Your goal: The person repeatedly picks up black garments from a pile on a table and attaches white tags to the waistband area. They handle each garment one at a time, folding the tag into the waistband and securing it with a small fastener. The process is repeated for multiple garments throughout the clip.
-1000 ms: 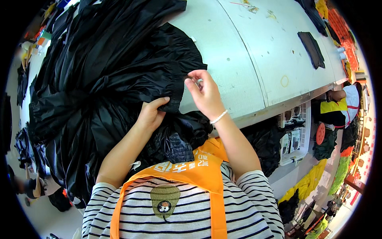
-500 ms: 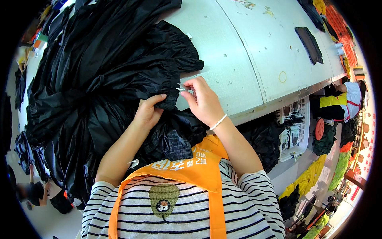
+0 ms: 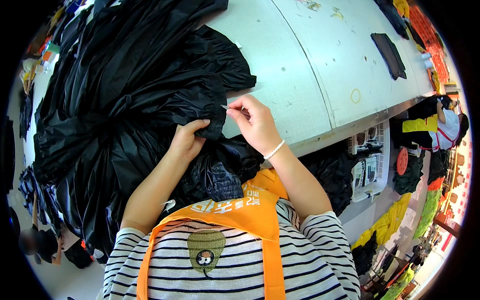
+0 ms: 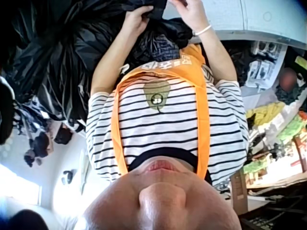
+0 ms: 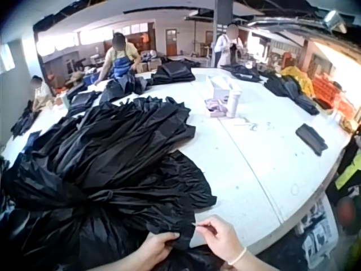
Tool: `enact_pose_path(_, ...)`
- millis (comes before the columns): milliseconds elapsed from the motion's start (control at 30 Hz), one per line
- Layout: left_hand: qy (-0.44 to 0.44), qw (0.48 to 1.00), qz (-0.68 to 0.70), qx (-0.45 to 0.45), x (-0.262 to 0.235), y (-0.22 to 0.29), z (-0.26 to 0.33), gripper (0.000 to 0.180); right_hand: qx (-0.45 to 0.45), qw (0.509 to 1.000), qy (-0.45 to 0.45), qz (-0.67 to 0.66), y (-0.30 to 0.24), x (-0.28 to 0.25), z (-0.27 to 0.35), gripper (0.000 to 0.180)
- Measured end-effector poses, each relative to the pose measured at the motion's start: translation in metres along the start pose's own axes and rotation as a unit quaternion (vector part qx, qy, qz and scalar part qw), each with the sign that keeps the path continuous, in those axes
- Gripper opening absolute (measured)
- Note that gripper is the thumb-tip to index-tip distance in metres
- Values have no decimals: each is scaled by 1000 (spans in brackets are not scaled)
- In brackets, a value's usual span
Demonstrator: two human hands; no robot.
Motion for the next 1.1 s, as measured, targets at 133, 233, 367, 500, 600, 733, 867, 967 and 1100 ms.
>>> enact_pose_path(133,5,1000,5,-3,1,-1,0,37,7,1000,11,-24,0,-1,2,17)
enact_pose_path(233,-2,1000,2,-11,-3,-3,-2,37,-30,998,7,52,-14,0,2,21)
enact_pose_path(367,3,1000,7,3,2,-1,-1,35,38,995,44,-76,-6,-4,-3,32)
enact_pose_path(500,-11,1000,-12,0,1,-2,-2,36,218,946,-10,-238,25,8,-10,40)
enact_pose_path(600,-22,993,-110,-33,9,3,4,31,154,951,15,-267,14,9,-18,40)
enact_pose_path(733,-89,853,-513,1,8,27,14,42,99,956,55,-269,-19,1,-42,37)
enact_pose_path(867,-2,535,-713,452,82,104,62,41,149,936,69,-312,-32,8,-48,30)
enact_pose_path(967,-5,525,-700,484,78,97,51,59,145,916,71,-368,-44,26,-43,21)
enact_pose_path(1100,2,622,-631,464,70,101,50,60,120,921,18,-370,-64,39,-43,16)
Point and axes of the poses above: each hand's wrist, its own z-axis away from the middle knuckle, its own x-axis out of the palm, y = z × x, the point moved 6 cm from there along -z, towards the middle knuckle, and after that the axes turned 7 degrees about x, right-handed, at the moved point
